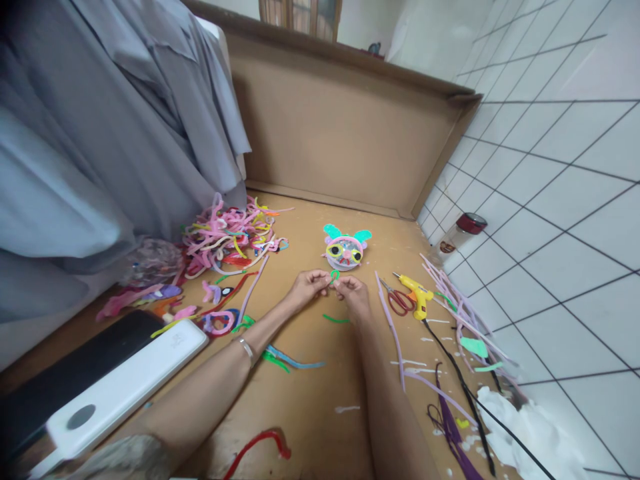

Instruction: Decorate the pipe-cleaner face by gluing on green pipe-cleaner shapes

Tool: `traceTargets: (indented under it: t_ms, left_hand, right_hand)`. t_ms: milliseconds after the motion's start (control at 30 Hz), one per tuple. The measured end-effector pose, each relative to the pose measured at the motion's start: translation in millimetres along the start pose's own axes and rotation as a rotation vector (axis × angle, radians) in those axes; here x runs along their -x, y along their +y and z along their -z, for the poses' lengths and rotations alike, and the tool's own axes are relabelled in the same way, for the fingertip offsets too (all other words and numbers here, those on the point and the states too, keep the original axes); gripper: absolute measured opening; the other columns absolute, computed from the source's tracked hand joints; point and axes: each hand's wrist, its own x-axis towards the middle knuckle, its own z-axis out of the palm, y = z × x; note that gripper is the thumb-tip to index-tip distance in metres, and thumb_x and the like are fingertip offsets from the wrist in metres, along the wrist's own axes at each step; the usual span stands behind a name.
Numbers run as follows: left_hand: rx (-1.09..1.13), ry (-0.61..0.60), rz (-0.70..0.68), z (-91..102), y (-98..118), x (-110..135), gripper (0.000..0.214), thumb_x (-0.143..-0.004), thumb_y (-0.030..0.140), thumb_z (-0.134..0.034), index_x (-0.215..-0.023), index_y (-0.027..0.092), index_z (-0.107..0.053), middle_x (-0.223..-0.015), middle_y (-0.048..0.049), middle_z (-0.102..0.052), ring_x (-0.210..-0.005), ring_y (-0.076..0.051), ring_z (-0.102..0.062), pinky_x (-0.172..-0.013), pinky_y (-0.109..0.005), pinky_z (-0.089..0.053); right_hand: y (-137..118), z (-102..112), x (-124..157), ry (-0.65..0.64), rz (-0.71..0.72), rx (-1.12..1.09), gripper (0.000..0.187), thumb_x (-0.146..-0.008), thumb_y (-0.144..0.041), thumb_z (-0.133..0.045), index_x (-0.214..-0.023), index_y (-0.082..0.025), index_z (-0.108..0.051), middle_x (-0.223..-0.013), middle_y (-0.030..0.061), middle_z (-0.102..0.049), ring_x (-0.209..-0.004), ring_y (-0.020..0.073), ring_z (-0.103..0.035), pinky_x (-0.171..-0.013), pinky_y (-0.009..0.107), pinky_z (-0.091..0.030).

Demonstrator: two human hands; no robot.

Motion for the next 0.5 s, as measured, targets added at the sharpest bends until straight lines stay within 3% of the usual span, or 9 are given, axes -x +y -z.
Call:
traceTargets:
  t_ms: [267, 500]
  left_hand:
    - [0.034, 0.059, -0.047, -2.0, -3.2, -3.3, 0.036, -0.063, 0.048, -0.072, -0.064, 0.014, -0.061, -0.052, 0.0034, -0.053, -0.049, -0.007, -0.041, -0.052, -0.022, -0.033]
    - [0.045, 0.053, -0.043, -0.2, -3.8, -3.0, 0.032, -0.065, 0.043, -0.071, -0.064, 0.013, -0.063, -0.055, 0.0023, -0.055, -0.051, -0.007, -0.041, -0.053, -0.022, -0.031]
  right_hand:
    - [3.3, -1.2, -1.3, -0.001, 0.022, 0.049, 0.029, -0.055, -0.039, -0.08, -0.063, -0.018, -0.063, -0.049, -0.0051, -0.054, -0.047, 0.0076, -0.044, -0.048, 0.022, -0.034]
    - [2.8, 1.1, -5.9, 0.042, 0.075, 0.018, 0.037, -0.059, -0.042, -0.078, -0.085, -0.02, -0.063, -0.065, -0.0019, -0.066, -0.051, 0.0096, -0.054, -0.052, 0.023, -0.045]
